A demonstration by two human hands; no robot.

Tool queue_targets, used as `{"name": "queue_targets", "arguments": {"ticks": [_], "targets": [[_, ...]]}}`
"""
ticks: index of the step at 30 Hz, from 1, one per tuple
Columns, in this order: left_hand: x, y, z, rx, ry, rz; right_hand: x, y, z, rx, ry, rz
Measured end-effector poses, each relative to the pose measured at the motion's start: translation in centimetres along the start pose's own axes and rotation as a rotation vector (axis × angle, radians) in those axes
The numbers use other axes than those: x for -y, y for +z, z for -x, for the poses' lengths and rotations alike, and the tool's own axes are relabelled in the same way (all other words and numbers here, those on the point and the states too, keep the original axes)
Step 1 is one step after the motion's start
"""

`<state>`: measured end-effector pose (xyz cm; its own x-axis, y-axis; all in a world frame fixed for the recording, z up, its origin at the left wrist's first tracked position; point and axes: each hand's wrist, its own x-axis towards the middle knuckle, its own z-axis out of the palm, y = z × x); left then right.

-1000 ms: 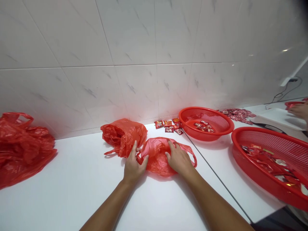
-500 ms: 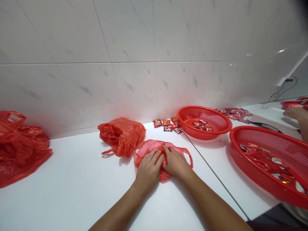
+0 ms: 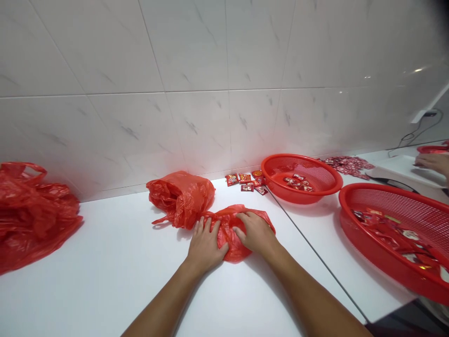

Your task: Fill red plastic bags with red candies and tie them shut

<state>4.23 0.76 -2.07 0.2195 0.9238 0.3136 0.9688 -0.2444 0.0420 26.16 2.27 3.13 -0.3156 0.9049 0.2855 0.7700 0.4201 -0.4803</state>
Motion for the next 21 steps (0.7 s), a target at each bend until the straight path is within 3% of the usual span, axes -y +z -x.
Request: {"name": "queue_targets", "arguments": {"ticks": [5, 8, 11, 14, 17, 21], "targets": [[-0.2, -1.0, -0.4, 0.083, -0.015, 0.011, -0.6, 0.7, -0.6, -0.142, -0.091, -0.155], [-0.3, -1.3, -0.6, 0.125, -0.019, 0.039, -0.4, 0.6, -0.7, -0.164, -0.024, -0.373], [-0.2, -1.3, -0.7, 0.145, -0.024, 0.085, -0.3, 0.7, -0.7, -0.110, 0.076, -0.552], [-0.1, -1.3, -0.8, 0.167, -0.005, 0.120, -0.9, 1.2, -0.9, -0.023, 0.085, -0.409], [0.0, -1.2, -0.9, 0.196, -0.005, 0.151, -2.0, 1.8, -1.1, 0.143, 0.163, -0.235], [0.0, -1.1, -1.2, 0.126, 0.018, 0.211, -2.9, 1.9, -1.2, 0.311, 0.222, -0.210]]}}
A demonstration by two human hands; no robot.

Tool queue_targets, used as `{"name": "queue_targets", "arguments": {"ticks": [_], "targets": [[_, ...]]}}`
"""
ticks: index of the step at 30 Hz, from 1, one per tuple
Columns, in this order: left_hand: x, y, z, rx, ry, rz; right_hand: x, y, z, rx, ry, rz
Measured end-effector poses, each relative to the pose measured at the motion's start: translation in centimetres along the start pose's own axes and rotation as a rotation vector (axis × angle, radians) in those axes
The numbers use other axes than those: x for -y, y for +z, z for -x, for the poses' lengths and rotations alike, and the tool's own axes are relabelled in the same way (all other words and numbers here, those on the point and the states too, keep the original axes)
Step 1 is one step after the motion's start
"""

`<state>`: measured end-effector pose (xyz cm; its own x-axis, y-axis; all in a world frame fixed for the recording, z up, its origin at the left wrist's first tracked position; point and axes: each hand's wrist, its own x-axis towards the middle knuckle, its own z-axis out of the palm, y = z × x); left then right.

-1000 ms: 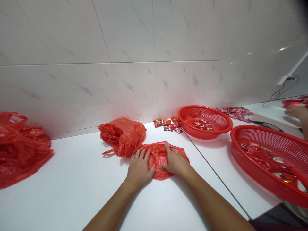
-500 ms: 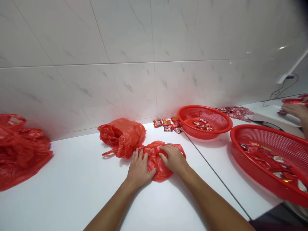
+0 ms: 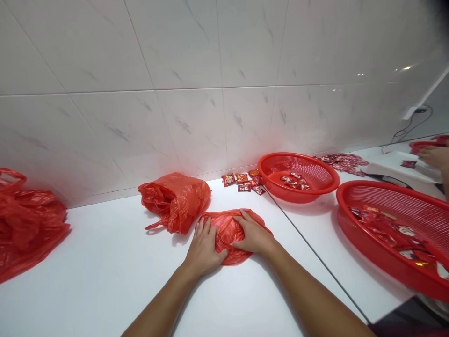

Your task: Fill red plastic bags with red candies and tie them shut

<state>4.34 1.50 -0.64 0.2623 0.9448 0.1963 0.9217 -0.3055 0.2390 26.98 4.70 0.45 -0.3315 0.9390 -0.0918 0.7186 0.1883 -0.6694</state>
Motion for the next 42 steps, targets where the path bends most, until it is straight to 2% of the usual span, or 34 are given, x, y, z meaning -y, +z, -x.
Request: {"name": "queue_targets", "arguments": {"ticks": [5, 8, 9, 11, 13, 16, 21, 26, 30, 32, 36, 39, 42], "targets": [[-0.8, -1.4, 0.1, -0.216, 0.147, 0.084, -0.1, -0.4, -0.1, 0.057, 0.054, 0.014], [-2.0, -2.4, 0.4, -0.367, 0.322, 0.152, -0.1, -0.5, -0.1, 0.073, 0.021, 0.020], [-2.4, -2.6, 0.5, -0.378, 0.386, 0.184, -0.1, -0.5, -0.1, 0.073, -0.005, 0.022], [-3.0, -2.5, 0.5, -0.328, 0.456, 0.243, 0.0, -0.4, 0.0, 0.069, -0.066, 0.018], [-3.0, -1.9, 0.4, -0.251, 0.432, 0.260, 0.0, -0.2, 0.0, 0.057, -0.119, 0.002], [-2.0, -0.8, -0.1, -0.204, 0.320, 0.211, 0.1, -0.1, -0.1, -0.015, -0.137, -0.032], [-0.4, 0.2, -0.4, -0.153, 0.216, 0.127, 0.2, -0.7, -0.5, -0.287, -0.133, -0.148], [-0.7, 0.1, -0.3, -0.131, 0.166, 0.132, 0.4, -1.4, -0.3, -0.508, -0.101, -0.212], [-0.6, 0.2, -0.3, -0.140, 0.160, 0.144, 0.6, -1.3, -0.1, -0.651, -0.163, -0.234], [-0.5, 0.3, -0.4, -0.148, 0.160, 0.150, 0.8, -1.2, 0.0, -0.640, -0.200, -0.309], [-0.1, 0.5, -0.4, -0.162, 0.171, 0.167, 1.7, -0.8, 0.5, -0.525, -0.311, -0.432], [-0.1, 0.5, -0.3, -0.140, 0.155, 0.158, 2.3, -0.4, 0.9, -0.470, -0.403, -0.359], [-0.2, 0.2, -0.1, -0.140, 0.131, 0.147, 2.3, -0.2, 0.8, -0.450, -0.337, -0.190]]}}
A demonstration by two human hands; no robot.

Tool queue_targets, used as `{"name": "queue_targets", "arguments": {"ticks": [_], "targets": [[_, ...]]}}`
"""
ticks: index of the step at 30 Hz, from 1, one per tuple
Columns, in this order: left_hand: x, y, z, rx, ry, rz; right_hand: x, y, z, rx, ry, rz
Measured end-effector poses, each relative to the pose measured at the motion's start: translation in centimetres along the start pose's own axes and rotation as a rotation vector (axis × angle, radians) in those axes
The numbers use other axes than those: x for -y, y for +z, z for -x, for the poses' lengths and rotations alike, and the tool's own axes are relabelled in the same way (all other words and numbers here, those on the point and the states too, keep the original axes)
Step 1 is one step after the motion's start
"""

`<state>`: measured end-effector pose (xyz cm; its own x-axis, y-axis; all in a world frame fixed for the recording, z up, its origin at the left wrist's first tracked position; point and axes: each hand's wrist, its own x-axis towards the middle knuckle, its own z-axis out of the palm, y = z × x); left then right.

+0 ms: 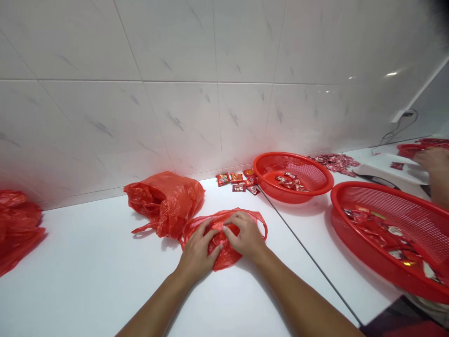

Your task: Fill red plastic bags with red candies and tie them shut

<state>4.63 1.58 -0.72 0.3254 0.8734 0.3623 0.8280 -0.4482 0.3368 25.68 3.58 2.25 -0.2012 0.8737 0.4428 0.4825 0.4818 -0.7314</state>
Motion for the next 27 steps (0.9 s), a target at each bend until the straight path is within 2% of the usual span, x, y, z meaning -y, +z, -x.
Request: {"name": "queue_targets", "arguments": {"ticks": [2, 5, 7, 9, 21, 27], "targets": [[-0.2, -0.3, 0.1, -0.008, -0.012, 0.003, -0.4, 0.0, 0.0, 0.056, 0.121, 0.127], [-0.3, -0.6, 0.1, -0.007, -0.024, -0.008, -1.0, -0.2, 0.0, 0.290, 0.329, 0.244], [-0.3, -0.7, 0.1, -0.008, -0.014, -0.028, -1.2, -0.3, 0.0, 0.435, 0.391, 0.272], [-0.1, -0.7, 0.1, -0.012, 0.010, -0.052, -1.1, -0.3, 0.0, 0.493, 0.393, 0.280], [1.1, 0.4, -0.1, -0.076, 0.007, -0.103, -0.3, -0.8, -0.1, 0.500, 0.374, 0.282], [0.9, 0.3, -0.2, -0.057, -0.011, -0.102, -0.5, -1.2, -0.5, 0.335, 0.339, 0.296]]}}
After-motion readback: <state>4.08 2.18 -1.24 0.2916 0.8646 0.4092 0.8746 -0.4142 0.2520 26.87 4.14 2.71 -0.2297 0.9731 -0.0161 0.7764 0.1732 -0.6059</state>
